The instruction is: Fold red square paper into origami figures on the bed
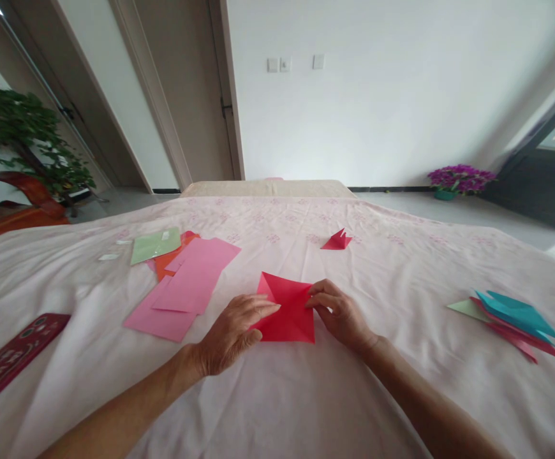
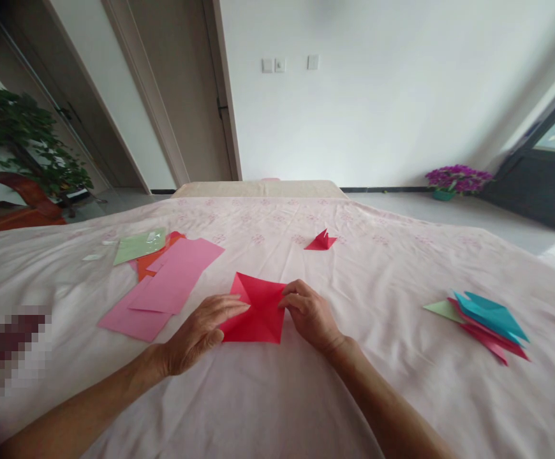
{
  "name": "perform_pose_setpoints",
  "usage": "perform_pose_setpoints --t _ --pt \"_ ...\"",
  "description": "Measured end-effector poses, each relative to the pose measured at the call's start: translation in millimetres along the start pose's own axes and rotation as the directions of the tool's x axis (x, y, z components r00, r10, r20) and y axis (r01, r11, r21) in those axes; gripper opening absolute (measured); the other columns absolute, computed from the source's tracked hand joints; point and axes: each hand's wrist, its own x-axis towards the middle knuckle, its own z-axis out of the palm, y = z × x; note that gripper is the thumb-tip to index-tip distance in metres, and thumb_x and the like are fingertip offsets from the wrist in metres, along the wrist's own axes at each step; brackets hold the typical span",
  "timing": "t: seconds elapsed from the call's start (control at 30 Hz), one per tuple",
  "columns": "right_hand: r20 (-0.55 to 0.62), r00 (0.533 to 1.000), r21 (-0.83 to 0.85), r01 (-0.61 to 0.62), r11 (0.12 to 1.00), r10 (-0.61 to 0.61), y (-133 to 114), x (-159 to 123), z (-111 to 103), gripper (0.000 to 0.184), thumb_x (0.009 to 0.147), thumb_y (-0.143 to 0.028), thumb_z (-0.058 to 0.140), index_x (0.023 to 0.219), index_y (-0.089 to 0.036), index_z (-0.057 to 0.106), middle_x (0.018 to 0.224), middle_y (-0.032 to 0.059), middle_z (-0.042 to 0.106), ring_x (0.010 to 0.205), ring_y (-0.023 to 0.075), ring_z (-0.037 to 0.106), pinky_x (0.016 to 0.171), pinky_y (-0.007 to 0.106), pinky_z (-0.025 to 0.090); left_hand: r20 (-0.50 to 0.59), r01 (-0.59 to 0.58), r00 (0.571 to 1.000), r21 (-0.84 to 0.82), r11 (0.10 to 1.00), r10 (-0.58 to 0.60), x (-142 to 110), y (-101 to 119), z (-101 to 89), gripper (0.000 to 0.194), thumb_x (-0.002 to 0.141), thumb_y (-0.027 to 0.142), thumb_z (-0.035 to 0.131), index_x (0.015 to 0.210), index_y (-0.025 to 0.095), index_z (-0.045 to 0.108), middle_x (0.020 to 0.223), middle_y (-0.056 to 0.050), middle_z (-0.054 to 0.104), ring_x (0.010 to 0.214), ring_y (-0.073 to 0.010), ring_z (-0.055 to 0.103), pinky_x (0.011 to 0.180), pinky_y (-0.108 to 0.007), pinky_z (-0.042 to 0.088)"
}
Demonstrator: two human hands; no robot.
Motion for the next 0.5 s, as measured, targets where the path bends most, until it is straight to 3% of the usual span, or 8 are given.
perform_pose_setpoints --t 0.07,0.2,0.3,0.37,0.5 --pt "0.026 0.999 0.004 0.041 0.999 -0.042 8 2 1 0.03 0.084 -0.007 0.048 0.081 -0.026 0.07 0.106 0.0021 0.065 0.093 0.0143 0.064 0.08 0.027 0.051 0.117 -0.042 0.993 0.131 0.991 0.027 4 -5 -1.2 0.057 0.095 0.058 0.026 0.141 0.029 0.043 0.14 -0.006 0.051 0.137 -0.0274 0.032 0.115 -0.049 0.02" --pt "0.044 0.996 -0.025 0.083 0.996 -0.082 10 0 -6 0.048 0.075 0.004 0.04 0.096 -0.027 0.07 0.115 0.0024 0.065 0.107 0.0176 0.061 0.09 0.035 0.05 0.232 0.006 0.971 0.228 0.974 -0.06 6 -13 7.3 0.058 0.095 0.056 0.03 0.144 0.027 0.039 0.15 -0.006 0.039 0.143 -0.0287 0.021 0.116 -0.051 0.019" --pt "0.036 0.991 -0.101 0.135 0.986 -0.132 -11 -7 -18 0.065 0.065 0.007 0.039 0.117 -0.025 0.061 0.128 0.0038 0.059 0.123 0.0207 0.05 0.1 0.042 0.044 0.245 0.097 0.959 0.199 0.975 -0.145 3 -10 14.1 0.06 0.096 0.054 0.029 0.148 0.025 0.029 0.156 -0.007 0.026 0.145 -0.0275 0.016 0.117 -0.049 0.019" --pt "0.118 0.977 -0.189 0.199 0.962 -0.179 -32 -11 -23 0.076 0.061 0.006 0.042 0.13 -0.024 0.052 0.138 0.0036 0.052 0.133 0.0233 0.039 0.106 0.047 0.038 0.238 0.156 0.951 0.179 0.971 -0.197 2 -4 17.5 0.062 0.096 0.053 0.029 0.15 0.024 0.022 0.158 -0.008 0.019 0.146 -0.0271 0.013 0.118 -0.048 0.019" --pt "0.073 0.96 -0.371 0.278 0.886 -0.27 -64 -16 -18 0.071 0.075 0.003 0.047 0.14 -0.026 0.043 0.151 0.0052 0.037 0.141 0.0267 0.026 0.112 0.053 0.028 0.199 0.262 0.936 0.158 0.952 -0.29 1 15 28.9 0.065 0.096 0.052 0.033 0.151 0.02 0.018 0.158 -0.013 0.014 0.145 -0.031 0.009 0.116 -0.055 0.019"
